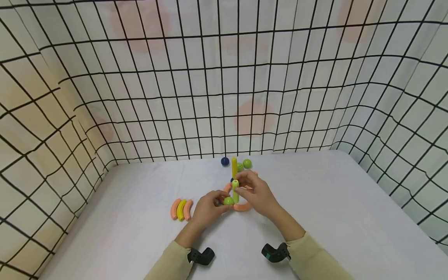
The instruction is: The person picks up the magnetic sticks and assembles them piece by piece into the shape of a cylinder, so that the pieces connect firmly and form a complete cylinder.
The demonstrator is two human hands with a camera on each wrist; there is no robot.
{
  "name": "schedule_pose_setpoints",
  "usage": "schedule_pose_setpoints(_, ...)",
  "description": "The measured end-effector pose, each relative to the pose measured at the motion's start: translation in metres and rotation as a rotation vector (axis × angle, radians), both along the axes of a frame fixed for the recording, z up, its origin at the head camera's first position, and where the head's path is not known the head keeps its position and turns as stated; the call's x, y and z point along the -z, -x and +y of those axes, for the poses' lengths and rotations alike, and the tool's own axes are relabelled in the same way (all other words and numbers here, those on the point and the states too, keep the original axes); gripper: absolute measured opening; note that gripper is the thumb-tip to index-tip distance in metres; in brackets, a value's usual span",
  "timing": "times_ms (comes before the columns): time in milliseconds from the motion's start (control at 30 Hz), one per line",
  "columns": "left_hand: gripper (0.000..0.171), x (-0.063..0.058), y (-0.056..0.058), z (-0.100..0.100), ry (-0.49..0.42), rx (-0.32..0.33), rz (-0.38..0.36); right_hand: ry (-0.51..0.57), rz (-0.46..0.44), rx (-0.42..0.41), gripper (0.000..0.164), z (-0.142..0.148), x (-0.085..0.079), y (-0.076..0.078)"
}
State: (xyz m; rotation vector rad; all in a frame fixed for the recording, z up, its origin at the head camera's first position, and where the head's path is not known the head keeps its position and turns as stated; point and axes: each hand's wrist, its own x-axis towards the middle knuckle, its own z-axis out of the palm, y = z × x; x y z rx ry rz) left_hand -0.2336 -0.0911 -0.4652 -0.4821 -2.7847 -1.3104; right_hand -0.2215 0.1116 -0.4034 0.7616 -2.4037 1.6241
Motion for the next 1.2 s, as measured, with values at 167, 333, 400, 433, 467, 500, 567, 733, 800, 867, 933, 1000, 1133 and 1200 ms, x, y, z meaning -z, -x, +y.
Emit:
schedule_pose_setpoints(167,0.033,0.000,0.001,0.001,0.003,0.001,0.009,0.017,0.013,0.010,0.026,-0.008,0.002,0.003)
schedule_pose_setpoints(333,0.034,0.000,0.001,0.002,0.007,-0.003,0.019,0.053,-0.031,0.022,0.025,-0.015,0.007,0.009)
schedule_pose_setpoints(400,0.035,0.001,0.001,0.002,0.011,-0.005,0.028,0.068,-0.043,0.031,0.025,-0.017,0.009,0.011)
schedule_pose_setpoints(433,0.035,0.001,0.000,0.002,0.011,-0.007,0.032,0.079,-0.045,0.031,0.026,-0.018,0.011,0.012)
schedule_pose_setpoints(467,0.035,0.001,0.000,0.002,0.012,-0.009,0.034,0.085,-0.052,0.037,0.026,-0.019,0.012,0.013)
schedule_pose_setpoints(500,0.035,0.001,0.000,0.002,0.014,-0.011,0.035,0.091,-0.052,0.041,0.026,-0.020,0.013,0.014)
schedule_pose_setpoints(567,0.035,0.001,0.000,0.002,0.016,-0.011,0.044,0.099,-0.050,0.047,0.026,-0.022,0.015,0.015)
schedule_pose_setpoints(733,0.036,0.000,0.000,0.002,0.020,-0.013,0.040,0.094,-0.050,0.068,0.026,-0.025,0.017,0.016)
schedule_pose_setpoints(800,0.036,0.000,0.000,0.002,0.020,-0.014,0.036,0.087,-0.043,0.068,0.026,-0.026,0.016,0.015)
schedule_pose_setpoints(867,0.036,-0.001,0.000,0.002,0.021,-0.013,0.034,0.078,-0.030,0.064,0.027,-0.028,0.016,0.015)
schedule_pose_setpoints(933,0.036,-0.001,0.000,0.001,0.020,-0.011,0.031,0.069,-0.023,0.064,0.027,-0.029,0.016,0.014)
schedule_pose_setpoints(1000,0.036,-0.001,-0.001,0.001,0.018,-0.010,0.030,0.066,-0.020,0.063,0.027,-0.029,0.016,0.014)
schedule_pose_setpoints(1133,0.036,-0.001,0.000,0.000,0.012,-0.010,0.023,0.066,-0.024,0.067,0.027,-0.031,0.015,0.014)
schedule_pose_setpoints(1200,0.036,-0.001,0.000,0.000,0.011,-0.009,0.018,0.062,-0.027,0.069,0.027,-0.031,0.015,0.014)
